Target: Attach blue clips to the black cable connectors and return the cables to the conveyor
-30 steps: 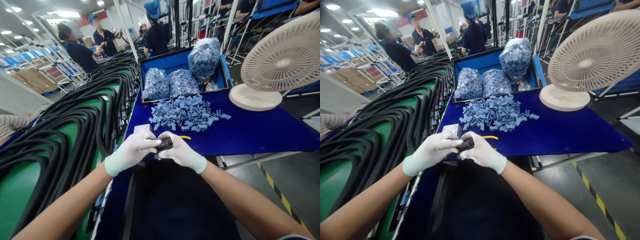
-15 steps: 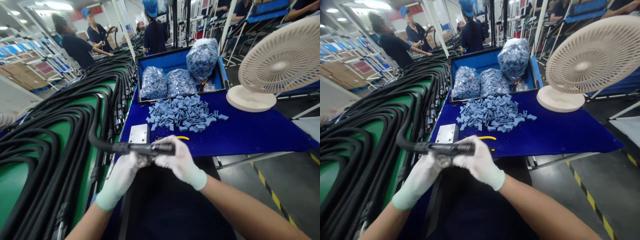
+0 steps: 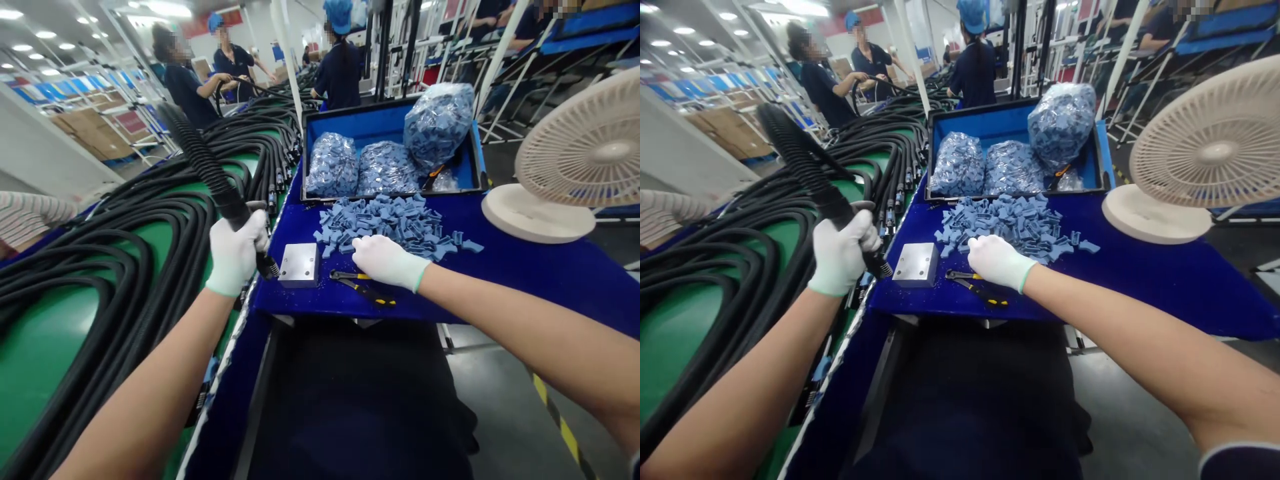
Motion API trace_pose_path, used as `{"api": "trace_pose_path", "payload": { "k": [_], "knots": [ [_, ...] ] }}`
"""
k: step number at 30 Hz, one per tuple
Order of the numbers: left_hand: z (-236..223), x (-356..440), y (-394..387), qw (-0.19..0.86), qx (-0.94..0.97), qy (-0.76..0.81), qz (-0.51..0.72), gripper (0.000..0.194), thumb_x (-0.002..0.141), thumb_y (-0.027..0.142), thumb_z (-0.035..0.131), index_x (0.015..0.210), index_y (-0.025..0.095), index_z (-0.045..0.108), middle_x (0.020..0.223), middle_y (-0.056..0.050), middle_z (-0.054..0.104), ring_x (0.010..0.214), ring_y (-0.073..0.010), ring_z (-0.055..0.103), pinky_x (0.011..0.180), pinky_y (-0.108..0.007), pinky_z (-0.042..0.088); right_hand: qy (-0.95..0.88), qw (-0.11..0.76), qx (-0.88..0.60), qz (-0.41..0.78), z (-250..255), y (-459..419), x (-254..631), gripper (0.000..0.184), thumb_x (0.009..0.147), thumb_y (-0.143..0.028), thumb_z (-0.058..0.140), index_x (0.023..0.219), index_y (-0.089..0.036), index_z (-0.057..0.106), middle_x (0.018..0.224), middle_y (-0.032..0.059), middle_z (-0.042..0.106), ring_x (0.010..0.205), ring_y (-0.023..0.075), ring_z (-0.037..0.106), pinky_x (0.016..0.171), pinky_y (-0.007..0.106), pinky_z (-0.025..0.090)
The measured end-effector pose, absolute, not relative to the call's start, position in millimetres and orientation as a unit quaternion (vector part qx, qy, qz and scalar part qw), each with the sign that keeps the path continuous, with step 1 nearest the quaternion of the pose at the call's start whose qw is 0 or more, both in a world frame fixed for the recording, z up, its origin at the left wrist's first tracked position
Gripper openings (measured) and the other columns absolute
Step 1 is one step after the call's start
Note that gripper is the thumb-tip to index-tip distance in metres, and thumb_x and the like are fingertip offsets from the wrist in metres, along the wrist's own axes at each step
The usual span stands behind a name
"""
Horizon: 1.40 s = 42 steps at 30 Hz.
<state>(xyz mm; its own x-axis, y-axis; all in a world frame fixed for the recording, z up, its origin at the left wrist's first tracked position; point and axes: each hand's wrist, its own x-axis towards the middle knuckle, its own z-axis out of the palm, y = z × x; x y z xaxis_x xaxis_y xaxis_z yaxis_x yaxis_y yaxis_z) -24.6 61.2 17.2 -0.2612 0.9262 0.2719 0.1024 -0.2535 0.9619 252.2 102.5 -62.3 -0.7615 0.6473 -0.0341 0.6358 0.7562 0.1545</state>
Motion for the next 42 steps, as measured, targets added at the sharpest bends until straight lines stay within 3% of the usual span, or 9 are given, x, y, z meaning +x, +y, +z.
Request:
{"api": "trace_pose_path", "payload": {
  "k": [6, 10, 14, 17, 23, 28, 36, 39, 42],
  "knots": [
    [-5, -21, 81, 0.334, 0.530, 0.479, 0.615, 0.024, 0.081, 0.029, 0.074, 0.100, 0.016, 0.066, 0.054, 0.008, 0.045, 0.043, -0.0080, 0.040, 0.045, -0.023, 0.039, 0.926, -0.015, 0.374, 0.040, -47, 98, 253, 0.020, 0.101, -0.014, 0.050, 0.104, -0.010, 0.070, 0.105, 0.0179, 0.062, 0.082, 0.0274, 0.066, 0.070, 0.037, 0.050],
    [-17, -20, 79, 0.278, 0.527, 0.526, 0.607, 0.024, 0.082, 0.032, 0.074, 0.100, 0.017, 0.069, 0.057, 0.005, 0.050, 0.045, -0.0097, 0.044, 0.046, -0.024, 0.040, 0.920, -0.154, 0.348, -0.094, -39, 90, 238, 0.021, 0.103, -0.024, 0.056, 0.113, -0.012, 0.070, 0.110, 0.0144, 0.064, 0.087, 0.0236, 0.066, 0.082, 0.036, 0.052],
    [-17, -22, 80, 0.273, 0.532, 0.543, 0.589, 0.025, 0.082, 0.034, 0.073, 0.101, 0.018, 0.068, 0.057, 0.006, 0.051, 0.046, -0.0104, 0.045, 0.047, -0.024, 0.039, 0.873, -0.331, 0.290, -0.211, -39, 88, 195, 0.023, 0.094, -0.012, 0.061, 0.114, -0.013, 0.073, 0.108, 0.0096, 0.067, 0.096, 0.0204, 0.064, 0.091, 0.032, 0.051],
    [-12, -29, 80, 0.290, 0.560, 0.545, 0.553, 0.027, 0.083, 0.034, 0.072, 0.103, 0.016, 0.068, 0.059, 0.004, 0.056, 0.051, -0.0133, 0.053, 0.055, -0.026, 0.046, 0.829, -0.393, 0.281, -0.282, -42, 94, 159, 0.027, 0.088, -0.009, 0.062, 0.112, -0.015, 0.074, 0.105, 0.0071, 0.070, 0.093, 0.0185, 0.063, 0.088, 0.031, 0.050],
    [-10, -38, 78, 0.270, 0.572, 0.565, 0.529, 0.033, 0.082, 0.036, 0.074, 0.107, 0.014, 0.071, 0.080, -0.002, 0.069, 0.072, -0.0165, 0.063, 0.072, -0.030, 0.051, 0.778, -0.380, 0.283, -0.413, -50, 105, 119, 0.006, 0.085, -0.020, 0.067, 0.083, -0.015, 0.070, 0.081, 0.0002, 0.071, 0.076, 0.0158, 0.062, 0.072, 0.027, 0.046],
    [-16, -41, 81, 0.334, 0.567, 0.531, 0.533, 0.034, 0.085, 0.036, 0.074, 0.111, 0.016, 0.068, 0.079, -0.001, 0.065, 0.070, -0.0158, 0.062, 0.066, -0.028, 0.051, 0.761, -0.324, 0.285, -0.484, -54, 117, 115, 0.025, 0.081, -0.034, 0.075, 0.067, -0.015, 0.066, 0.060, -0.0031, 0.061, 0.058, 0.0126, 0.053, 0.057, 0.026, 0.039],
    [-6, -67, 63, 0.318, 0.538, 0.498, 0.601, 0.032, 0.090, 0.046, 0.069, 0.109, 0.022, 0.060, 0.094, -0.003, 0.069, 0.073, -0.0134, 0.066, 0.069, -0.025, 0.056, 0.771, -0.297, 0.325, -0.461, -50, 111, 123, 0.033, 0.087, -0.049, 0.074, 0.083, -0.017, 0.077, 0.072, 0.0019, 0.073, 0.061, 0.0151, 0.063, 0.059, 0.026, 0.046],
    [2, -119, 24, 0.239, 0.453, 0.563, 0.648, 0.039, 0.087, 0.040, 0.065, 0.122, 0.026, 0.054, 0.105, -0.002, 0.069, 0.070, -0.0124, 0.067, 0.065, -0.025, 0.056, 0.786, -0.290, 0.318, -0.444, -50, 109, 129, 0.023, 0.088, -0.040, 0.073, 0.091, -0.018, 0.080, 0.081, 0.0042, 0.077, 0.068, 0.0163, 0.068, 0.064, 0.026, 0.050],
    [8, -177, -38, 0.220, 0.419, 0.697, 0.539, 0.040, 0.084, 0.040, 0.064, 0.120, 0.023, 0.059, 0.099, -0.004, 0.072, 0.068, -0.0162, 0.068, 0.059, -0.028, 0.056, 0.793, -0.281, 0.309, -0.444, -54, 111, 132, 0.016, 0.088, -0.028, 0.070, 0.096, -0.018, 0.080, 0.084, 0.0051, 0.078, 0.068, 0.0162, 0.069, 0.065, 0.026, 0.052]
  ]
}}
